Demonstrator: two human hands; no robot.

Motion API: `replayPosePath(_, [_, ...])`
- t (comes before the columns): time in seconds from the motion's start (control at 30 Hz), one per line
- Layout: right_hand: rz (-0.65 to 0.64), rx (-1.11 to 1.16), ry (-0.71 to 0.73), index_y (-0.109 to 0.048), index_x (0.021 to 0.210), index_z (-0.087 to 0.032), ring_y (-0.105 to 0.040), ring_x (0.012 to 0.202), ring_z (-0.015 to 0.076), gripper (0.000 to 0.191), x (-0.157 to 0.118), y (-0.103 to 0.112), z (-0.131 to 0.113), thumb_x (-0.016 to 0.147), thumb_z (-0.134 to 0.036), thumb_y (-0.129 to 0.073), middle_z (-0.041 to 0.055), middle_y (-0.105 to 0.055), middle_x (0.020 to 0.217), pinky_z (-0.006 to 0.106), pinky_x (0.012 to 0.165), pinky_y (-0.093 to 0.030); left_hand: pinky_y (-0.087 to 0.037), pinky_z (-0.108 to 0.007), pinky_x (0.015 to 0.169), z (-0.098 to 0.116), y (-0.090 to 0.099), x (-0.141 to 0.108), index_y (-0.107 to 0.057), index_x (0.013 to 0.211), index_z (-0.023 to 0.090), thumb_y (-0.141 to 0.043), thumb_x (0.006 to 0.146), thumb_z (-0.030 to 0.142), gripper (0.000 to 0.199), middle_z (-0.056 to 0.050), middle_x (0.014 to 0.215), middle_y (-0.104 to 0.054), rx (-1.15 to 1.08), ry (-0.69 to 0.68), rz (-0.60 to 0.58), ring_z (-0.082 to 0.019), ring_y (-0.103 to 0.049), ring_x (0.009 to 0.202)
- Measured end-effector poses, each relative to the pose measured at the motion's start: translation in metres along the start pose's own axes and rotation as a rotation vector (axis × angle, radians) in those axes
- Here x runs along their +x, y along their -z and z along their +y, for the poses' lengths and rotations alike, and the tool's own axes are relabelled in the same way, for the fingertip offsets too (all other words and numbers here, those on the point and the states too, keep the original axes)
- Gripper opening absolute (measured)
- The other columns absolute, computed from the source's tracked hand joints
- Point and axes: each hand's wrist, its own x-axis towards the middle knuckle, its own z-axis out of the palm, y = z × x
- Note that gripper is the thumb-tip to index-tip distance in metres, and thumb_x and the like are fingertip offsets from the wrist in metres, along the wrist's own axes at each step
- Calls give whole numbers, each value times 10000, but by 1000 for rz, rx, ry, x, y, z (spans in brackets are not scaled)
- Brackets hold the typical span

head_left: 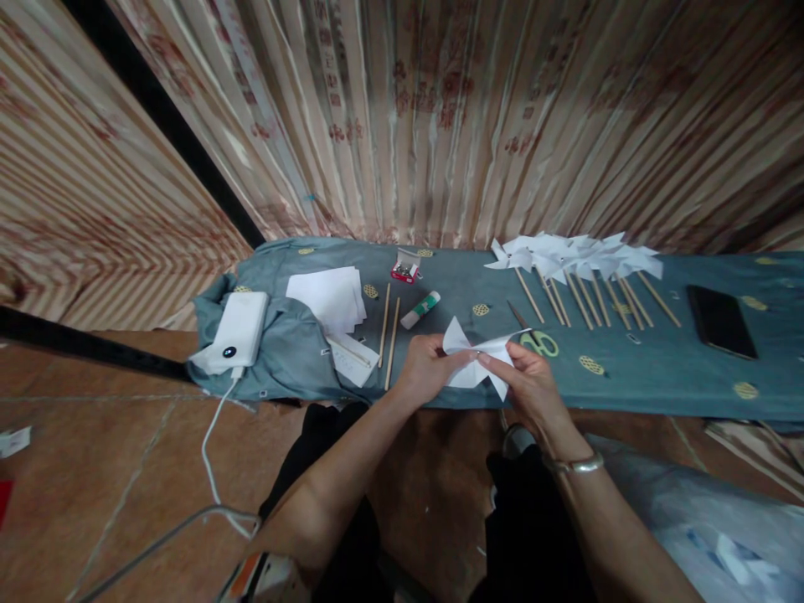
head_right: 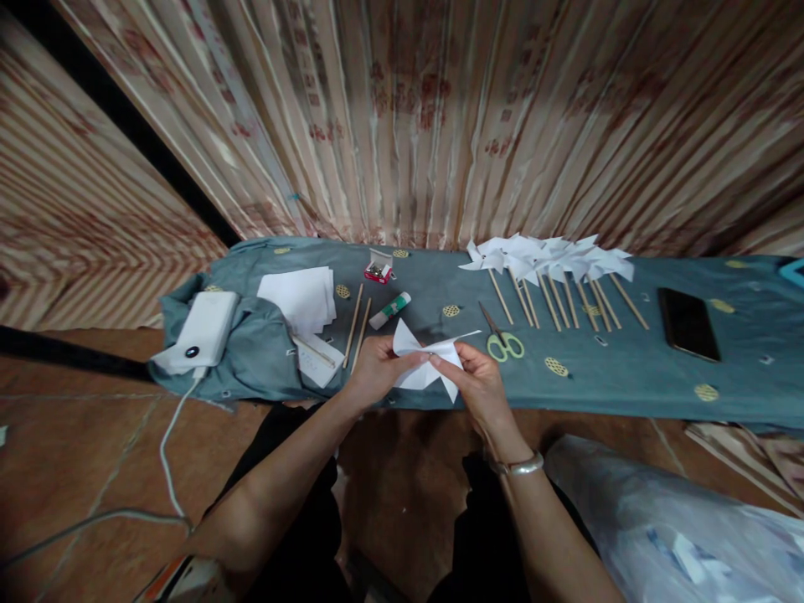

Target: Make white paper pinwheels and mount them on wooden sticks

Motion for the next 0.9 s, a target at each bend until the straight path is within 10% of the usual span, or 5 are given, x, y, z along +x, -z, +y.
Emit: replayPosePath(0.9, [-111, 24, -10, -753, 840, -220, -656, 616, 151, 326, -1, 0, -8, 627, -455, -829, 15, -753, 742, 256, 610, -501, -423, -217, 514, 7, 1, 1, -734, 729, 132, -749, 647, 332, 216, -13, 655, -680, 95, -49, 70, -133, -584, 578])
